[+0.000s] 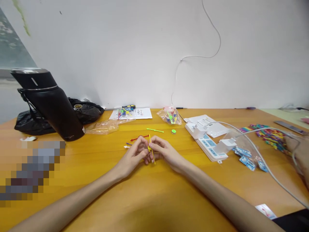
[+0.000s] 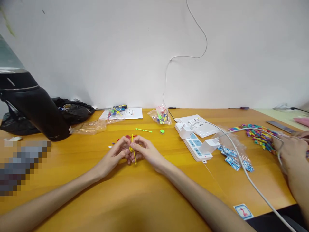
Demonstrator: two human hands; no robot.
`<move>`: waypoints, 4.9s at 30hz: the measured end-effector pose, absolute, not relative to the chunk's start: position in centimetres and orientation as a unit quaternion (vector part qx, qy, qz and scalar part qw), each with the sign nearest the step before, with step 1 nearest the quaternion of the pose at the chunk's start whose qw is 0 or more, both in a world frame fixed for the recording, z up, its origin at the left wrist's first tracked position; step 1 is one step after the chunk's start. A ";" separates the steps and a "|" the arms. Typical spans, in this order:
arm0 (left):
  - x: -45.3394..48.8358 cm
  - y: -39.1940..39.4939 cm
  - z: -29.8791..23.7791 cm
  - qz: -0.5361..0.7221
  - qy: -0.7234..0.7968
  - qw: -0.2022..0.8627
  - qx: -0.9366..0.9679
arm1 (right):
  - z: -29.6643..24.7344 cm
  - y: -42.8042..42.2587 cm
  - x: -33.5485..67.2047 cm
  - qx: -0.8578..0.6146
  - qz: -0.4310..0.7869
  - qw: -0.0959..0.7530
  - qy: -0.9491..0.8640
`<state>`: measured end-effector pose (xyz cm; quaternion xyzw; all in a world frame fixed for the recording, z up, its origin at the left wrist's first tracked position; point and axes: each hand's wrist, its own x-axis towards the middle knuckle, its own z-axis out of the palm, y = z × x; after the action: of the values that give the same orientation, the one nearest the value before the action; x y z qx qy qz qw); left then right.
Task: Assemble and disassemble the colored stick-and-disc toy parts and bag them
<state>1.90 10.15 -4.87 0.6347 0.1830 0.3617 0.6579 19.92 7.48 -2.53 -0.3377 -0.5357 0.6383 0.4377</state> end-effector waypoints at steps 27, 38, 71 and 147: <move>1.4 10.2 -4.4 0.322 0.198 0.642 0.667 | -4.2 7.5 19.5 -0.325 0.596 0.464 -0.570; 1.6 9.3 -5.6 0.302 0.232 0.694 0.611 | -4.3 7.1 18.7 -0.342 0.577 0.499 -0.549; 2.2 10.8 -6.3 0.310 0.226 0.676 0.629 | -2.6 7.5 21.2 -0.390 -0.084 0.304 -0.865; 2.0 10.9 -5.8 0.380 0.229 0.669 0.596 | -2.6 8.0 21.0 -0.399 0.255 0.413 -0.778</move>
<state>2.05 10.85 -5.75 0.5961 0.2285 0.3799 0.6694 21.00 7.98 -2.57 -0.3986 -0.7781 0.2551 0.4130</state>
